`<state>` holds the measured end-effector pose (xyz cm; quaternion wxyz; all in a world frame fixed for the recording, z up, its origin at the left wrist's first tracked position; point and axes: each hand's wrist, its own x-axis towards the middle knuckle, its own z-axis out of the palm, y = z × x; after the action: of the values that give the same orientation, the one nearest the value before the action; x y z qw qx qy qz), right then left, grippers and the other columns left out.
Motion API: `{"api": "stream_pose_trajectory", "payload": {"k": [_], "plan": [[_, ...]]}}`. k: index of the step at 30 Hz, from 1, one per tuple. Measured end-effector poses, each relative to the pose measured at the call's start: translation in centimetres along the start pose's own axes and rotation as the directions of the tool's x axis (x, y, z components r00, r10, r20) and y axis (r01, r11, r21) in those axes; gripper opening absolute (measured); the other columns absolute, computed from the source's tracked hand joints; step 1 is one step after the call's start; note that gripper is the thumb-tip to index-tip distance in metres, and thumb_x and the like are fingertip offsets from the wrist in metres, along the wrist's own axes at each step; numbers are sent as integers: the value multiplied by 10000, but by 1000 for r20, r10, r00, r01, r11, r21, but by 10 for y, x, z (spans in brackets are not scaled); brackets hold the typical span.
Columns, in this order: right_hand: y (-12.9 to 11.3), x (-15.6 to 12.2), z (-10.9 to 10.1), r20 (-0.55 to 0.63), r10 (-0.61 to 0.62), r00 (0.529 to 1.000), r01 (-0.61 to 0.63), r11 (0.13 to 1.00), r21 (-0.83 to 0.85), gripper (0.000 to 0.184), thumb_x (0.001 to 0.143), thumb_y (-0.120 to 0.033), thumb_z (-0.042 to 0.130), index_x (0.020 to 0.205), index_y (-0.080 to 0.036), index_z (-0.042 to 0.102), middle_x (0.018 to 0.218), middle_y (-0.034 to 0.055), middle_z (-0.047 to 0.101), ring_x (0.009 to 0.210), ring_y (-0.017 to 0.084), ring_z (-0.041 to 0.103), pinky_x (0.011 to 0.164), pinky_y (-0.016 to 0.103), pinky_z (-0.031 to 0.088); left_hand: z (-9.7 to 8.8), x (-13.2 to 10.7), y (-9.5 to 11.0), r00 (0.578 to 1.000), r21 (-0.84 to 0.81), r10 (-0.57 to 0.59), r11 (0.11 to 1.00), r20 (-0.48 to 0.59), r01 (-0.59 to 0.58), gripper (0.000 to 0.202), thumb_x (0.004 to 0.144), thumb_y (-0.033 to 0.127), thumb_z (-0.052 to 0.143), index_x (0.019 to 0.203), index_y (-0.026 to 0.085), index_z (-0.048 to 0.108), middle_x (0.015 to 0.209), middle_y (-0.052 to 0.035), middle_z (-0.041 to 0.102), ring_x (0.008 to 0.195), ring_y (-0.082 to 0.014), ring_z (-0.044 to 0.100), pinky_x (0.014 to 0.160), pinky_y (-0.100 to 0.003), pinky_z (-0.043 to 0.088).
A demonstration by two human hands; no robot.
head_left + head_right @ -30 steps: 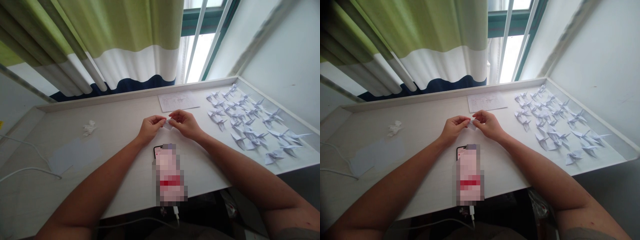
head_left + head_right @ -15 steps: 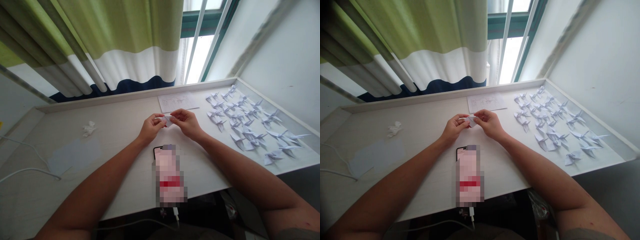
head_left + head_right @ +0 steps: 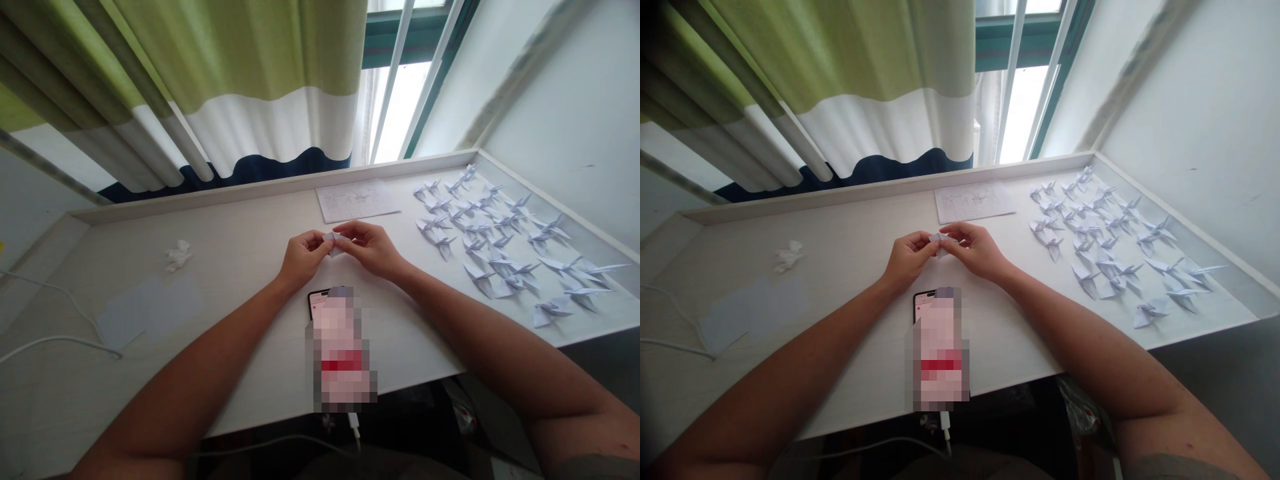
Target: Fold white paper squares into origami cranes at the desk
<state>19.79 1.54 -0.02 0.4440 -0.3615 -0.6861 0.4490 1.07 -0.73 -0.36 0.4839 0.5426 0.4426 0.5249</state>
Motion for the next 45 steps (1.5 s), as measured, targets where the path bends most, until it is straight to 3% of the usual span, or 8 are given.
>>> {"api": "stream_pose_trajectory", "payload": {"k": [13,21,24,29,35,39,42,45], "plan": [[-9,-2,-3,49,-145,988,152,962,-227,233,955,-452,736,1023,-250,829,909,49,765,821,181,687,777,363,597,1,-1,-1,999,25,37,999,-38,-36,286,772,442,856,805,176,755,719,-14,703,671,-145,627,663,-283,506],[-8,-1,-6,-29,-112,993,103,973,-207,276,958,-472,713,922,-204,772,862,49,773,786,190,689,776,380,581,2,-1,2,999,40,18,999,-38,-17,268,767,418,844,785,173,736,690,-6,686,648,-137,613,660,-277,504],[-6,2,-6,-81,-23,996,16,996,-83,379,966,-527,680,795,-190,709,744,32,718,702,168,644,681,345,557,2,-2,2,1000,24,-14,1000,1,14,298,751,436,862,802,172,733,702,-15,710,649,-144,635,670,-284,520],[-1,6,-5,-41,174,984,-158,954,254,418,854,-571,800,870,-161,724,798,57,741,715,169,691,696,349,611,2,-3,4,997,0,-60,998,50,60,309,760,435,864,827,168,726,722,-34,746,656,-159,675,705,-305,551],[1,8,-8,-50,257,965,-234,931,279,314,899,-437,786,1047,-169,714,855,61,749,761,178,712,754,384,650,2,-2,5,996,-21,-87,996,-2,87,261,760,379,856,815,163,720,704,-35,748,642,-156,682,712,-308,563],[-1,10,-11,-209,178,962,-135,970,203,197,1004,-375,584,1012,-204,682,888,62,740,784,179,706,731,365,611,2,-1,4,994,-23,-107,994,-37,106,265,764,371,855,813,157,708,706,-48,755,653,-165,700,719,-311,570],[-6,7,-13,-321,11,947,-3,1000,26,89,940,-269,616,1001,-228,666,849,33,704,773,186,679,751,382,582,2,0,2,992,-30,-116,993,-57,114,261,757,362,855,813,160,700,703,-47,760,641,-167,704,698,-310,572],[-13,2,-13,-291,-180,939,121,970,-211,66,913,-230,627,951,-244,680,837,29,690,784,204,653,783,409,562,2,1,0,989,-41,-125,992,-85,121,270,749,366,858,815,165,690,678,-37,749,603,-164,691,661,-307,566]]}}
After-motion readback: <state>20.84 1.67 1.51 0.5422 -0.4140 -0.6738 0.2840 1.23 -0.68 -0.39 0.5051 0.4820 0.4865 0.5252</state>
